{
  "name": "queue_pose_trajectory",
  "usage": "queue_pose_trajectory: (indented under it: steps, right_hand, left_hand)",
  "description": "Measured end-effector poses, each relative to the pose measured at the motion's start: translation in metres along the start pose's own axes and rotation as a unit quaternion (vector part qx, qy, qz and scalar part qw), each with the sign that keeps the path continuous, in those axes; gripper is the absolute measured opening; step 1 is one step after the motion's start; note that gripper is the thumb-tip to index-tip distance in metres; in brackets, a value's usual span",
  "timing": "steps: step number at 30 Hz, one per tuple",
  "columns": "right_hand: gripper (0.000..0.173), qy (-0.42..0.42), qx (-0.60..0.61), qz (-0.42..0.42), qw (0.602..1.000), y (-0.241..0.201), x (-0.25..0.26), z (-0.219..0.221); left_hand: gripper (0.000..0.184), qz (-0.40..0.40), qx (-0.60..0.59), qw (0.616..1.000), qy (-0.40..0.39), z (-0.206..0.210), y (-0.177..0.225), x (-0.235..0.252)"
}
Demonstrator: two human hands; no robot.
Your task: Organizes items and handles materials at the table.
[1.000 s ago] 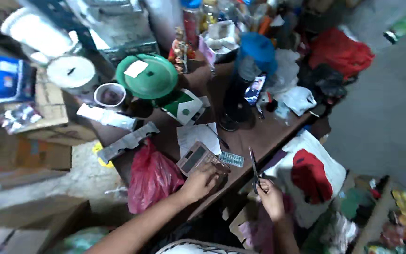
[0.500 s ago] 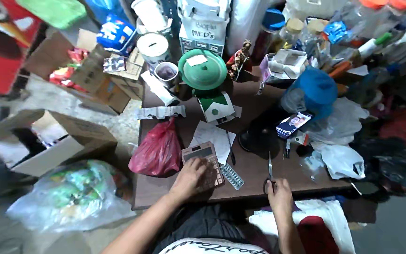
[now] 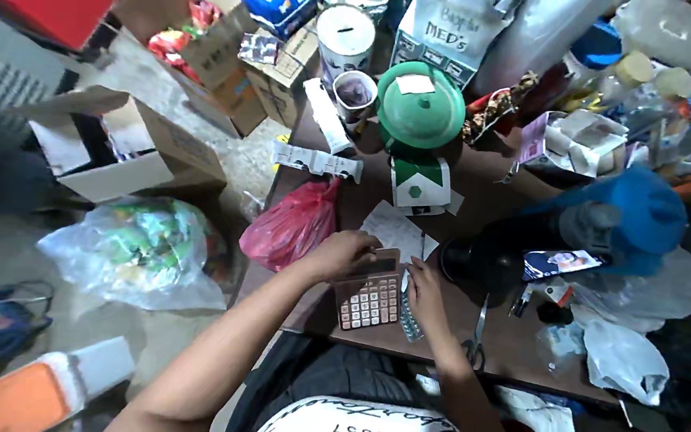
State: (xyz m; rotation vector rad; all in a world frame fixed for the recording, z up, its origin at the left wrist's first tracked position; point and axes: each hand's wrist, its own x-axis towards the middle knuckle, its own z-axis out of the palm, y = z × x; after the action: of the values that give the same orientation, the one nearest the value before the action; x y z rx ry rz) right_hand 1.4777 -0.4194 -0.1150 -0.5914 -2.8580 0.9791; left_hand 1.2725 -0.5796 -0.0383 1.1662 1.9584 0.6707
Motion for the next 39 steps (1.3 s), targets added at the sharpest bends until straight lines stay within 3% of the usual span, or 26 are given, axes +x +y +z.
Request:
queue_pose_trajectory:
  steps: [3,6,7,9,16,19,26,34,37,39]
  right_hand:
    - [0.033,-0.033,-0.024,-0.009,0.999,0.003,0.005,0.000]
    - [0.048,-0.062,-0.037,0.028,0.997,-0.007,0.002,-0.004]
    - [0.042,-0.056,-0.053,0.024,0.997,-0.009,0.000,-0.003]
    - [0.031,-0.030,-0.083,-0.014,0.996,-0.007,-0.004,0.002]
    - [0.037,-0.009,-0.112,-0.068,0.991,0.003,-0.013,0.008]
    - [0.038,-0.004,-0.109,-0.071,0.991,0.004,-0.015,0.009]
    - [0.038,-0.004,-0.105,-0.074,0.992,0.003,-0.016,0.009]
    - [0.040,-0.028,-0.084,-0.117,0.989,-0.004,-0.002,0.007]
    - [0.039,-0.049,-0.058,-0.125,0.989,-0.003,0.005,0.001]
    - [0.036,-0.016,-0.012,-0.112,0.994,-0.002,0.008,-0.001]
  left_hand:
    - [0.021,0.006,-0.048,0.995,0.090,-0.018,-0.001,-0.023]
    - [0.021,-0.033,-0.128,0.976,0.173,-0.039,-0.010,-0.038]
    - [0.021,-0.049,-0.157,0.965,0.202,-0.045,-0.014,-0.040]
    - [0.021,-0.083,-0.222,0.939,0.250,-0.059,-0.022,-0.041]
    - [0.026,-0.200,-0.386,0.811,0.391,-0.092,-0.053,-0.024]
    - [0.026,-0.229,-0.399,0.786,0.412,-0.100,-0.060,-0.021]
    - [0.027,-0.225,-0.414,0.776,0.419,-0.103,-0.069,-0.011]
    - [0.021,-0.204,-0.418,0.812,0.352,-0.091,-0.042,-0.013]
    - [0.020,-0.179,-0.383,0.838,0.345,-0.091,-0.030,-0.012]
    - [0.021,-0.149,-0.333,0.863,0.350,-0.093,-0.030,-0.020]
